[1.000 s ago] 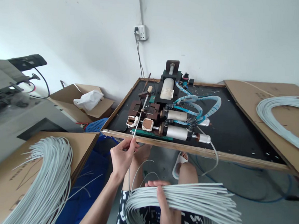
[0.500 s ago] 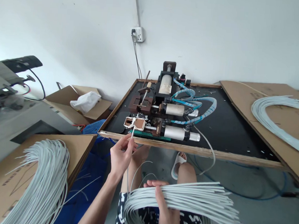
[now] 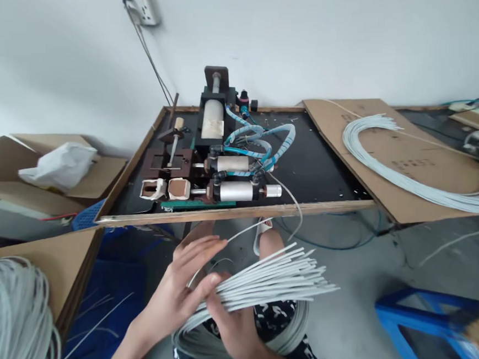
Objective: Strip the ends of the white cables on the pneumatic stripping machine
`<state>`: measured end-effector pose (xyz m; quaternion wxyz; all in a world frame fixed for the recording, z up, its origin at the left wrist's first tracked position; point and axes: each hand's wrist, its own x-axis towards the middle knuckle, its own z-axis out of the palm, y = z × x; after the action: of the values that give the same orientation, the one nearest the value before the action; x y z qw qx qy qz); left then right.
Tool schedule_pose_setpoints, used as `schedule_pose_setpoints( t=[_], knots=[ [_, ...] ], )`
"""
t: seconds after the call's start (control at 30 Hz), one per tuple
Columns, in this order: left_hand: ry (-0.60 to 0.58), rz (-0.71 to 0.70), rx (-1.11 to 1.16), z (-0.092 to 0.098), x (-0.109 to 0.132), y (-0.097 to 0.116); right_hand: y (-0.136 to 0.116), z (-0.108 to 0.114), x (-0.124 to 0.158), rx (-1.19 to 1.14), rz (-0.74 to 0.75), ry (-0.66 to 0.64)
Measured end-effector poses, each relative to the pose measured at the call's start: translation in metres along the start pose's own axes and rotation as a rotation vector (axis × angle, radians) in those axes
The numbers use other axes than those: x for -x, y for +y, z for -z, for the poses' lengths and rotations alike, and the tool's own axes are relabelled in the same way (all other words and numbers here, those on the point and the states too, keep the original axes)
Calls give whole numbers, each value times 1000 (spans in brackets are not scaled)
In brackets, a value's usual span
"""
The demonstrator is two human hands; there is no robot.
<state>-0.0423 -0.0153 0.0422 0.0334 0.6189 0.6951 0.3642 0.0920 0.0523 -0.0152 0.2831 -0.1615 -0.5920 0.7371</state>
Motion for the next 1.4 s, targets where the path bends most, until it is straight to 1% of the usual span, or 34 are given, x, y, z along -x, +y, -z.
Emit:
schedule_pose_setpoints(
  t=[0.07, 0.17, 0.23, 0.3, 0.4, 0.53, 0.6, 0.7, 0.77, 0.83, 0.9, 0.97, 1.0, 1.07, 1.1, 1.17, 1.23, 1.27, 1.3, 1.33, 1.4],
  knots=[
    [-63, -27, 95, 2, -8, 10, -7, -1, -4, -52, -14, -15],
    [-52, -45, 188, -2, -17, 18, -15, -4, -9, -111, -8, -22],
    [-23, 20, 233, -7, -17, 18, -16, -5, -11, -123, -15, -4],
    [-3, 120, 281, -13, -15, 16, -12, -5, -10, -120, -29, 22],
    [32, 253, 336, -19, -8, 12, -6, -5, -8, -101, -82, 67],
    [140, 339, 347, -22, -4, 12, -6, -7, -7, -98, -137, 87],
    [156, 342, 337, -21, -4, 13, -10, -8, -8, -113, -134, 72],
    [145, 285, 240, -20, -5, 13, -14, -10, -9, -117, -122, 92],
    [131, 191, 161, -18, -4, 12, -13, -10, -9, -112, -110, 111],
    [105, 75, 86, -15, -5, 12, -10, -9, -8, -122, -102, 115],
    [68, -11, -10, -13, -5, 12, -3, -9, -6, -144, -94, 114],
    [54, -49, -107, -10, -5, 12, 3, -8, -3, -141, -89, 117],
    [65, -57, -139, -9, -4, 12, 6, -7, -1, -121, -91, 131],
    [134, -38, -128, -8, -1, 10, 8, -5, 1, -55, -95, 114],
    [189, 15, -78, -7, 1, 8, 8, -3, 3, -37, -101, 108],
    [364, 218, 84, -5, 4, 2, 5, -2, 4, -93, -155, 118],
    [601, 467, 244, -2, 6, -6, 0, -2, 5, -216, -239, 149],
    [710, 569, 298, -1, 5, -12, -2, -2, 5, -264, -272, 171],
    [794, 640, 337, 1, 4, -17, -4, -3, 6, -288, -291, 174],
    [843, 685, 365, 2, 3, -23, -5, -3, 6, -292, -295, 180],
    [863, 734, 410, 5, -1, -33, -5, -4, 6, -293, -297, 203]
  ],
)
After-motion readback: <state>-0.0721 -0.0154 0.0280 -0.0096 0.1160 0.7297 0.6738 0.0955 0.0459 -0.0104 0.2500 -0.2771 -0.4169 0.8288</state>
